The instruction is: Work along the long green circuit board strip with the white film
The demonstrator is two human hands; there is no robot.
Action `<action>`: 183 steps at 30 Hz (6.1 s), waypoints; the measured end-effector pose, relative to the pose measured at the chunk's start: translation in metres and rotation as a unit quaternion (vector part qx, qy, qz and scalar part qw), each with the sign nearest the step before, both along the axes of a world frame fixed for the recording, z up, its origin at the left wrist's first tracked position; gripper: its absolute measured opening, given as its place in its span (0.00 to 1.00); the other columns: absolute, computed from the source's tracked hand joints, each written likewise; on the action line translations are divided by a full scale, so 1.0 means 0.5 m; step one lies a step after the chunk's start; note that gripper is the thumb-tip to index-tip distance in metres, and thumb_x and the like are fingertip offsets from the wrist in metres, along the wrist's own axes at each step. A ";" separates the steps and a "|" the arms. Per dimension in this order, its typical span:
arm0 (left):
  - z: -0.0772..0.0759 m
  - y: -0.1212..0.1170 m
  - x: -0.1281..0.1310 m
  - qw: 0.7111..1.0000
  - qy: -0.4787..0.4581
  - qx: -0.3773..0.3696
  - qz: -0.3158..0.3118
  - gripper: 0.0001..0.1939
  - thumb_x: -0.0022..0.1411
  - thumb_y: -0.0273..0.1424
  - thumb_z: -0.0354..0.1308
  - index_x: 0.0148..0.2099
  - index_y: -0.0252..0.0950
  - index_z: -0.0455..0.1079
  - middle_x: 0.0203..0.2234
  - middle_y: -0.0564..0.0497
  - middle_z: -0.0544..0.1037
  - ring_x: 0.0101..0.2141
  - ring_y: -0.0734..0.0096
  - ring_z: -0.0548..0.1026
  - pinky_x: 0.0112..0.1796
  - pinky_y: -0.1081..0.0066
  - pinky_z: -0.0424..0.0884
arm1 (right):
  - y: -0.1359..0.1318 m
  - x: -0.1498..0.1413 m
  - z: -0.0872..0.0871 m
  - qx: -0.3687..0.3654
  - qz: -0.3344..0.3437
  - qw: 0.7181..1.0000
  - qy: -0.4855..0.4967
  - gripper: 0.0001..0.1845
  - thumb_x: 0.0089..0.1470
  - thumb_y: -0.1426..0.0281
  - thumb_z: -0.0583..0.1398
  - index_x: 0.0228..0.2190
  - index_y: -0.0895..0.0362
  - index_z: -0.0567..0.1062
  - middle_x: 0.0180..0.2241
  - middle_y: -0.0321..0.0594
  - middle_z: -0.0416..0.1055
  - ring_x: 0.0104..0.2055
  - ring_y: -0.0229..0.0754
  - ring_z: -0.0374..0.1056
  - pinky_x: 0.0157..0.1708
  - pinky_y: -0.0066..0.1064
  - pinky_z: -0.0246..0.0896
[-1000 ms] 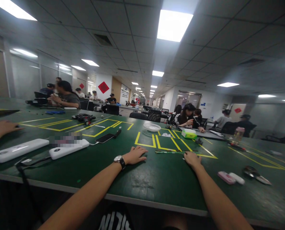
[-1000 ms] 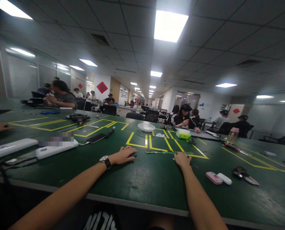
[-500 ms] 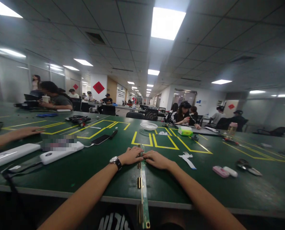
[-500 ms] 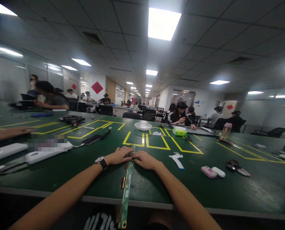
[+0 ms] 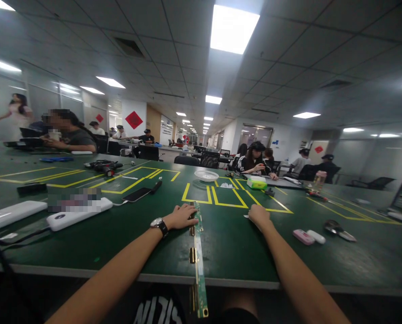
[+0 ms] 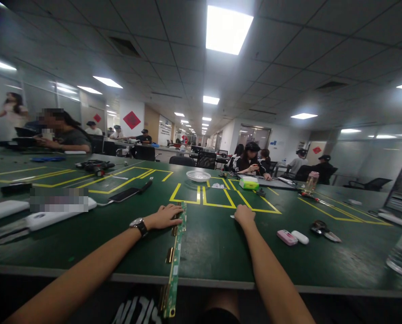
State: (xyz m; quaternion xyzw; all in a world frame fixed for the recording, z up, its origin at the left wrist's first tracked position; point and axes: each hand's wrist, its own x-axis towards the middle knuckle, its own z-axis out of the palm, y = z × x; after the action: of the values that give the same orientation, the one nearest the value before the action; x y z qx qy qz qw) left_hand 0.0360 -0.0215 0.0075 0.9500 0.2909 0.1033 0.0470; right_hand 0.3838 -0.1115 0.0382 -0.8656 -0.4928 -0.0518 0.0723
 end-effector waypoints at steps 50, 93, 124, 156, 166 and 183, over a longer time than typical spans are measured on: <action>0.010 -0.006 0.010 0.998 0.047 -0.031 0.005 0.27 0.66 0.49 0.42 0.64 0.48 0.53 0.64 0.49 0.52 0.57 0.48 0.52 0.50 0.49 0.51 | 0.041 -0.251 -0.055 0.126 0.540 0.823 0.124 0.09 0.50 0.78 0.57 0.30 0.58 0.77 0.31 0.38 0.75 0.33 0.37 0.69 0.37 0.26 0.59; 0.012 -0.010 0.001 0.999 -0.034 0.006 -0.031 0.25 0.69 0.47 0.38 0.64 0.46 0.48 0.60 0.47 0.59 0.56 0.54 0.57 0.47 0.55 0.57 | 0.062 0.125 -0.091 0.024 0.073 0.997 -0.030 0.27 0.55 0.77 0.46 0.52 0.51 0.71 0.49 0.50 0.70 0.51 0.54 0.66 0.48 0.46 0.59; 0.011 -0.018 0.007 0.999 0.019 -0.015 -0.035 0.31 0.66 0.52 0.41 0.65 0.42 0.51 0.63 0.45 0.54 0.59 0.51 0.51 0.52 0.51 0.52 | 0.037 -0.004 -0.020 -0.007 0.056 0.998 -0.034 0.14 0.53 0.68 0.55 0.38 0.59 0.76 0.42 0.53 0.72 0.43 0.52 0.68 0.36 0.36 0.61; 0.000 -0.011 0.011 0.999 0.026 -0.003 -0.028 0.29 0.67 0.50 0.41 0.65 0.44 0.51 0.62 0.46 0.55 0.58 0.53 0.52 0.52 0.55 0.52 | 0.028 -0.263 -0.042 0.111 0.487 0.864 0.064 0.09 0.52 0.73 0.58 0.33 0.57 0.79 0.33 0.41 0.73 0.37 0.40 0.67 0.40 0.29 0.58; 0.008 -0.019 0.011 0.999 0.025 -0.007 -0.023 0.28 0.67 0.49 0.42 0.64 0.44 0.52 0.62 0.46 0.56 0.58 0.52 0.53 0.52 0.54 0.52 | 0.035 -0.267 -0.049 0.107 0.454 0.883 0.041 0.09 0.50 0.74 0.58 0.32 0.56 0.79 0.32 0.41 0.72 0.36 0.40 0.66 0.38 0.28 0.57; -0.001 -0.012 0.011 0.999 0.024 0.005 -0.031 0.28 0.67 0.49 0.42 0.64 0.43 0.53 0.61 0.46 0.56 0.57 0.53 0.54 0.51 0.54 0.54 | 0.030 -0.269 -0.052 0.112 0.444 0.889 0.033 0.09 0.50 0.72 0.58 0.33 0.55 0.79 0.32 0.41 0.73 0.35 0.40 0.67 0.38 0.28 0.58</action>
State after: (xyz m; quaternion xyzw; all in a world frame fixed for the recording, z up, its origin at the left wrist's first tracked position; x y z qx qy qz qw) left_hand 0.0416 -0.0273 0.0072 0.9609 0.2622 0.0808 0.0385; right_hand 0.2495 -0.0965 0.0120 -0.5443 -0.8136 -0.0408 0.2002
